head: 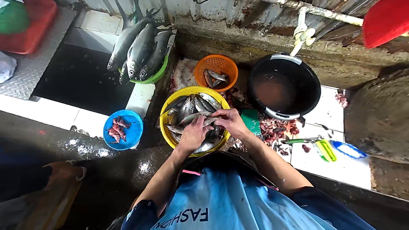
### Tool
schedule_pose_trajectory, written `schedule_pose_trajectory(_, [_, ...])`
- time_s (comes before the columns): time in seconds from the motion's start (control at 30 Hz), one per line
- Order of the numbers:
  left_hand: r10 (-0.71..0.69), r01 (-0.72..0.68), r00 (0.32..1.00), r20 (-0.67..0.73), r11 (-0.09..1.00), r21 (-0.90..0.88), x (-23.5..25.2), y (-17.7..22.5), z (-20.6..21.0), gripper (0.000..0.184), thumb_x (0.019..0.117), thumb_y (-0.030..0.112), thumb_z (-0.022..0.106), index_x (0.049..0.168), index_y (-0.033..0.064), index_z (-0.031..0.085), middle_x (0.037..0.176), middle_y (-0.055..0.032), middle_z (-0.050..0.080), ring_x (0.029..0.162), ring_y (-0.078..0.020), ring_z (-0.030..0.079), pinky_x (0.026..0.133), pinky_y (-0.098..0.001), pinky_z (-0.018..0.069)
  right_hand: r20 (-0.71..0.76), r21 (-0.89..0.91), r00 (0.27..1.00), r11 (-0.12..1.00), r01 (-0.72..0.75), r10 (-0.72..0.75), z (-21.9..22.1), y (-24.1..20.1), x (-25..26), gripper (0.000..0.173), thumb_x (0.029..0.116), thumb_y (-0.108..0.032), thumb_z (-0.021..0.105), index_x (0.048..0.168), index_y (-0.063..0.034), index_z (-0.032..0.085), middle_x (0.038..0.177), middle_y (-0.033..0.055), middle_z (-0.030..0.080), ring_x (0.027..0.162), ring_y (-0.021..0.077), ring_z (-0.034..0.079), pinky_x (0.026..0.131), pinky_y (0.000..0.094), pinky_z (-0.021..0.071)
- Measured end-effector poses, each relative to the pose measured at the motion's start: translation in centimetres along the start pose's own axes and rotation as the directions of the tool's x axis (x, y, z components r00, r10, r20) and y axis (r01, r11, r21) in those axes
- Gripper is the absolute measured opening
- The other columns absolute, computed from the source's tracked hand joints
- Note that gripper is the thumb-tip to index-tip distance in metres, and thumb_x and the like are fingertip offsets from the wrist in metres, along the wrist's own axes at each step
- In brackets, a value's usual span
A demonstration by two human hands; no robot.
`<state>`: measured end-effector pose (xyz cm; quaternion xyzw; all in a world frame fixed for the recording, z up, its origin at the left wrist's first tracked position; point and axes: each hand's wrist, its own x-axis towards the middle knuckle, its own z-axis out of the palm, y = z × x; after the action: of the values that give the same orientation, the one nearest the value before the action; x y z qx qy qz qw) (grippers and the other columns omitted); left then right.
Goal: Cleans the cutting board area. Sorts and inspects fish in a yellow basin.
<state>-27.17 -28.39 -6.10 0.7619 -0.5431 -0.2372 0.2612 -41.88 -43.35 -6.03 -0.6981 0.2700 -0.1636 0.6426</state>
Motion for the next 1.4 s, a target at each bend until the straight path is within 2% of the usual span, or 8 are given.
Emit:
schedule_pose_trajectory(0.17, [-0.014, 0.014, 1.0, -0.004, 1.0, 0.024, -0.8, 1.7, 0.3, 0.046, 0.1037, 0.041, 0.058, 0.134, 0.0069, 0.064, 0.116, -0.0145, 0.073, 0.099, -0.0291, 0.073, 0.089, -0.0514, 0.0596, -0.05, -0.269, 0.981, 0.949, 0.167, -0.186, 0.4, 0.4, -1.1, 0.028, 0.0833, -0.011, 0.069, 0.11, -0.0057, 0.075, 0.106, 0.006, 0.075, 0.094, 0.0132, 0.072, 0.084, 0.0363, 0.0618])
schedule_pose_trajectory(0.33, [-0.082, 0.084, 0.996, 0.019, 0.947, -0.309, -0.4, 2.0, 0.7, 0.042, 0.106, 0.034, 0.057, 0.121, -0.0047, 0.065, 0.104, -0.0221, 0.072, 0.099, -0.0342, 0.072, 0.093, -0.0537, 0.0572, -0.169, -0.518, 0.959, 0.848, 0.11, -0.228, 0.7, 0.6, -0.7, 0.043, 0.0927, -0.01, 0.066, 0.132, 0.005, 0.057, 0.113, 0.028, 0.068, 0.082, 0.0334, 0.071, 0.076, 0.0538, 0.0602])
schedule_pose_trajectory(0.57, [-0.223, 0.26, 0.965, 0.142, 0.703, -0.662, 3.8, 4.9, -3.1, 0.051, 0.112, 0.042, 0.035, 0.122, -0.0023, 0.06, 0.093, -0.0138, 0.065, 0.08, -0.02, 0.064, 0.076, -0.0386, 0.0566, -0.284, -0.337, 0.911, 0.92, 0.199, -0.301, -0.5, -1.1, -0.4, 0.041, 0.0938, -0.017, 0.07, 0.13, -0.0007, 0.061, 0.096, 0.0083, 0.074, 0.074, 0.0152, 0.073, 0.065, 0.0356, 0.0642])
schedule_pose_trajectory(0.63, [-0.116, 0.151, 0.988, 0.099, 0.639, -0.754, 7.1, 5.7, -4.7, 0.05, 0.1109, 0.04, 0.042, 0.145, 0.004, 0.049, 0.123, -0.0155, 0.066, 0.107, -0.0204, 0.066, 0.096, -0.0422, 0.0552, -0.365, -0.238, 0.896, 0.956, 0.172, -0.252, -1.7, -1.1, -0.4, 0.039, 0.0962, -0.018, 0.066, 0.131, -0.0021, 0.059, 0.094, 0.0086, 0.074, 0.069, 0.0183, 0.072, 0.06, 0.0379, 0.0643])
schedule_pose_trajectory(0.77, [0.022, -0.023, 1.0, -0.02, 0.999, -0.035, 8.6, 2.3, -7.5, 0.061, 0.0968, 0.04, 0.07, 0.144, 0.0048, 0.054, 0.139, -0.0182, 0.061, 0.135, -0.0336, 0.054, 0.112, -0.0528, 0.0463, -0.446, -0.243, 0.874, 0.966, 0.092, -0.195, -4.0, 0.2, -1.6, 0.039, 0.0976, -0.019, 0.063, 0.134, -0.0043, 0.059, 0.092, 0.0089, 0.073, 0.064, 0.0186, 0.069, 0.058, 0.0373, 0.0621])
schedule_pose_trajectory(1.0, [-0.271, 0.102, 0.879, 0.391, 0.91, 0.401, -1.8, -7.8, -5.1, 0.045, 0.0961, 0.033, 0.071, 0.132, 0.0067, 0.064, 0.138, -0.0184, 0.06, 0.14, -0.0407, 0.046, 0.116, -0.0691, 0.0275, -0.301, -0.423, 0.939, 0.906, 0.027, -0.168, -1.9, 3.4, -4.0, 0.035, 0.0971, -0.024, 0.064, 0.122, 0.0001, 0.067, 0.096, 0.0102, 0.074, 0.077, 0.0157, 0.072, 0.07, 0.0377, 0.0631])
schedule_pose_trajectory(1.2, [0.018, -0.103, 0.949, 0.315, 0.962, 0.254, -1.7, -3.3, -8.2, 0.032, 0.0988, 0.039, 0.068, 0.113, 0.0111, 0.071, 0.113, -0.0095, 0.07, 0.115, -0.0286, 0.064, 0.1, -0.0507, 0.0537, 0.308, -0.635, 0.924, 0.675, 0.376, -0.225, 5.0, 1.9, -0.5, 0.06, 0.0928, -0.051, 0.069, 0.143, -0.0203, 0.058, 0.134, 0.0027, 0.066, 0.128, 0.0226, 0.059, 0.107, 0.0518, 0.0467])
schedule_pose_trajectory(1.4, [0.016, -0.12, 0.953, -0.302, 0.937, -0.328, 2.9, -4.0, -8.6, 0.025, 0.1024, 0.02, 0.059, 0.122, 0.0072, 0.068, 0.11, -0.0052, 0.073, 0.095, -0.0138, 0.07, 0.081, -0.0351, 0.0605, 0.161, -0.52, 0.975, 0.827, 0.214, -0.151, 3.5, -1.3, 2.0, 0.028, 0.0943, -0.028, 0.071, 0.113, -0.007, 0.068, 0.081, 0.008, 0.071, 0.07, 0.0225, 0.07, 0.066, 0.0511, 0.0599])
